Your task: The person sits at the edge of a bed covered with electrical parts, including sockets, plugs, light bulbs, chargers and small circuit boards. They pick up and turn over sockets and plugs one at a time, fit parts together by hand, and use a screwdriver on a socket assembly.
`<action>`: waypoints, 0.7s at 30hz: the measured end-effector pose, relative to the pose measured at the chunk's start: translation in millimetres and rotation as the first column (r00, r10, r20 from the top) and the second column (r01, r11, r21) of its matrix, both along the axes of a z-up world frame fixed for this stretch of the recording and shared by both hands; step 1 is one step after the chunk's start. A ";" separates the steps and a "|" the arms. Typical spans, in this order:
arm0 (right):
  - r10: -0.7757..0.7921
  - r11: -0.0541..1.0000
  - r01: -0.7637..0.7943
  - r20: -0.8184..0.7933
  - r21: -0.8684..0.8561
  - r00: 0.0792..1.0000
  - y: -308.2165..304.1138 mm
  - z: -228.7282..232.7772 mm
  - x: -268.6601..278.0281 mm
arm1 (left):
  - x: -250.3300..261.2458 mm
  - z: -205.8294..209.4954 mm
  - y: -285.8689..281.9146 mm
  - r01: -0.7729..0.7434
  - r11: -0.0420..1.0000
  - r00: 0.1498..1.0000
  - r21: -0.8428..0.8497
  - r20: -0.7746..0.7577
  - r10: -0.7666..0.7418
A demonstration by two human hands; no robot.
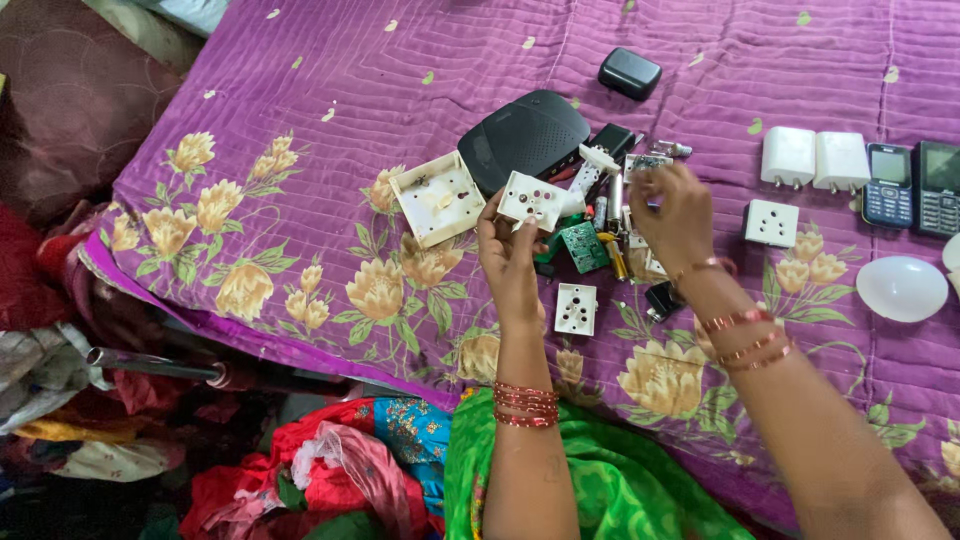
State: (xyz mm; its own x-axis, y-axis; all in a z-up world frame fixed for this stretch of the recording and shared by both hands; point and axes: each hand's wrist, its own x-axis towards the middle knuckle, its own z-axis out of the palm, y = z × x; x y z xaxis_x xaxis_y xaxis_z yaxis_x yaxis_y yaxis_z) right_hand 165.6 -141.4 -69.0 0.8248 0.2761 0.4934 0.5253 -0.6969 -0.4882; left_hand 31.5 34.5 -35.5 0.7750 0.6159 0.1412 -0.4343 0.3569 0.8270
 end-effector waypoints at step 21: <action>0.140 0.656 -0.008 -0.111 0.755 0.984 -78.3 -3.1 -92.7 | 2.2 13.5 -49.2 0.231 0.601 0.958 0.765 -0.285 -0.005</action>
